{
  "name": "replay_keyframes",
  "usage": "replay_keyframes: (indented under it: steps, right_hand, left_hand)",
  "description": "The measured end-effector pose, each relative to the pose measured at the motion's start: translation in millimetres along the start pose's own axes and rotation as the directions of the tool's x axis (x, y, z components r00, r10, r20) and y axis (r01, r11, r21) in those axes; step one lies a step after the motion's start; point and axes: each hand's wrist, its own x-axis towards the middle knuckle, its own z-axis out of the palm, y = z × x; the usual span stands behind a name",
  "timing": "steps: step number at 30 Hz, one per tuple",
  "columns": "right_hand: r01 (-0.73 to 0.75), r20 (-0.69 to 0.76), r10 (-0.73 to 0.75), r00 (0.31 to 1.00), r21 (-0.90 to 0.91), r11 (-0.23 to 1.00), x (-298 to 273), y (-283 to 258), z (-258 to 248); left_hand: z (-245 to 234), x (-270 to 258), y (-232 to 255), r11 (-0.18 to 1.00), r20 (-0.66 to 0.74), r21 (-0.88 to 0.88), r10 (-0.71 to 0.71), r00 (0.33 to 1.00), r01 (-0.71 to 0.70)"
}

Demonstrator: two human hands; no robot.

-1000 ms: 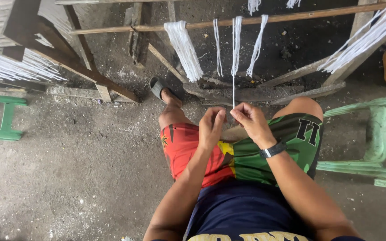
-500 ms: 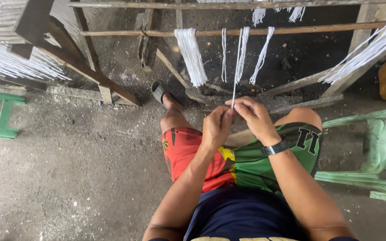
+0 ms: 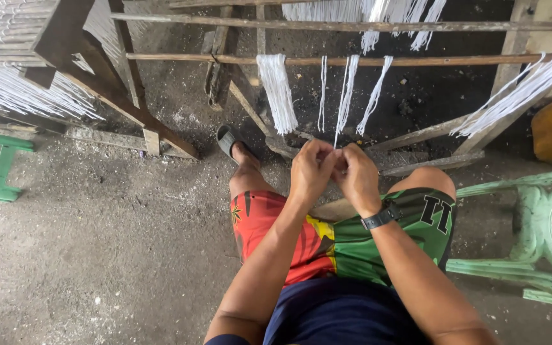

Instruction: Organizing and hanging candle wicks on a wooden rack for drying or further processing.

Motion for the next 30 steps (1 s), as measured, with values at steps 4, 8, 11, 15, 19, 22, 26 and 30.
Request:
replay_keyframes:
  steps: [4, 8, 11, 15, 19, 22, 26, 30]
  right_hand:
    - [-0.034, 0.084, 0.020, 0.996, 0.177, 0.984, 3.2, -15.6, -20.1]
    - [-0.340, 0.264, 0.216, 0.940, 0.661, 0.669, 11.1, -34.2, -38.3]
    - [-0.324, 0.257, 0.199, 0.946, 0.688, 0.650, 15.0, -48.9, -40.0]
    - [-0.341, 0.222, 0.263, 0.939, 0.707, 0.620, 9.9, -25.3, -23.0]
    - [-0.376, 0.216, 0.323, 0.921, 0.704, 0.602, 9.0, -19.4, -22.1]
    - [-0.328, 0.156, 0.297, 0.942, 0.620, 0.713, 11.8, -21.9, -27.5]
    - [-0.254, 0.063, 0.263, 0.963, 0.542, 0.801, 11.7, -40.3, -23.7]
    - [-0.228, -0.025, 0.318, 0.948, 0.643, 0.731, 3.8, -42.9, 6.5]
  left_hand:
    - [-13.6, -8.4, 8.8, 0.992, -0.060, -0.123, 0.021, 0.998, -0.028]
    - [-7.1, -19.4, 10.9, 0.986, -0.026, -0.166, -0.016, 1.000, 0.012]
    - [-1.7, -29.4, 10.2, 0.980, -0.008, -0.198, -0.037, 0.999, 0.034]
    - [-4.7, -45.1, 0.0, 0.982, 0.033, -0.184, -0.037, 0.999, 0.043]
    - [3.6, -71.4, -39.5, 0.984, 0.127, -0.153, -0.069, 0.990, 0.088]
    - [0.5, -73.8, -52.0, 0.976, 0.170, -0.001, -0.215, 0.962, 0.219]
    - [-8.1, -50.1, -9.8, 0.926, -0.108, -0.376, -0.050, 0.993, 0.006]
    - [-7.5, -19.5, 5.4, 0.855, -0.174, -0.505, 0.029, 0.984, -0.114]
